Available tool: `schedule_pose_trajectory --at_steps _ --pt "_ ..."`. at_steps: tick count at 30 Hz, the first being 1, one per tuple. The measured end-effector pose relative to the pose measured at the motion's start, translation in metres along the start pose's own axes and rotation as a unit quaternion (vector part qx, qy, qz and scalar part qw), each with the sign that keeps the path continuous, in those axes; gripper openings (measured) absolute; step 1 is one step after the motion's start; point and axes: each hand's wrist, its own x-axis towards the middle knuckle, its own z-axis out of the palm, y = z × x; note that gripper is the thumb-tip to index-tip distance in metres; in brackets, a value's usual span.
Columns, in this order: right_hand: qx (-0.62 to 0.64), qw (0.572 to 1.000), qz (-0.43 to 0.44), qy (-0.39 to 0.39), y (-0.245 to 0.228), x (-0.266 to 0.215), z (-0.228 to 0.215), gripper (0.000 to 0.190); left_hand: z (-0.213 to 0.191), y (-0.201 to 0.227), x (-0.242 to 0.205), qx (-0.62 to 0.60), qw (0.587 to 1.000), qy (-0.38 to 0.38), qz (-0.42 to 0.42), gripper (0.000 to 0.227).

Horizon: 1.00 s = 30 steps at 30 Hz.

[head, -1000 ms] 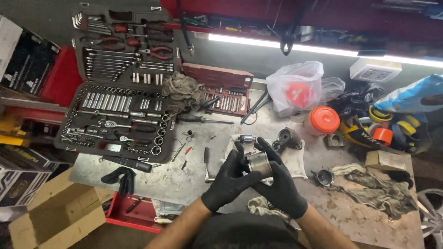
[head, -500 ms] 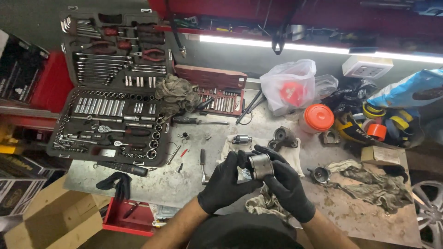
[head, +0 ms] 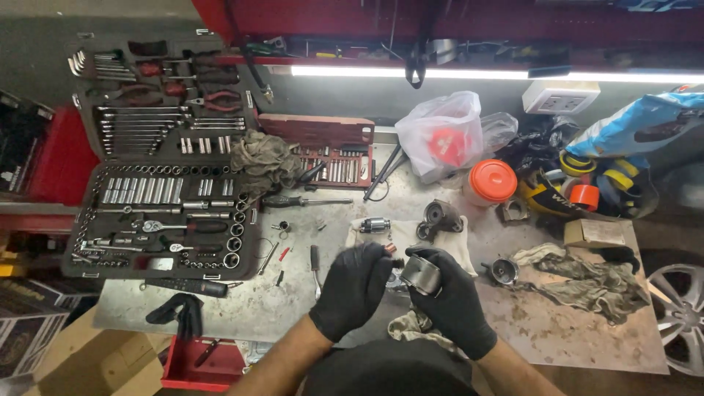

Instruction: The person holds a cylindrical metal part and uses a screwdriver to manipulate a small ring inside it. They then use a rag to wipe the part and place it on the workbench among other tools and components.

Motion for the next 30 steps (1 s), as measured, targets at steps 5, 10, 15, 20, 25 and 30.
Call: schedule_pose_trajectory --at_steps 5,10,15,20,25,30 --pt "-0.043 0.999 -0.019 0.015 0.000 0.002 0.004 0.046 -0.010 0.026 0.024 0.249 0.964 0.022 0.095 0.028" --pt "-0.044 0.999 0.002 0.027 0.001 0.002 0.008 0.045 0.000 0.019 0.027 0.285 0.949 0.059 0.123 0.033" --pt "-0.027 0.998 0.055 0.032 0.007 -0.002 0.014 0.041 0.000 0.010 0.027 0.250 0.945 0.108 0.184 0.029" --pt "-0.003 0.997 0.056 0.053 0.007 -0.003 0.017 0.040 0.000 0.018 0.027 0.248 0.947 0.101 0.178 0.032" --pt "-0.019 0.996 0.021 0.089 -0.003 0.003 0.017 0.026 0.003 0.018 0.028 0.254 0.949 0.094 0.160 0.032" --pt "-0.033 0.996 0.034 0.077 0.004 0.001 0.014 0.053 0.005 0.008 0.036 0.271 0.948 0.117 0.124 0.035"
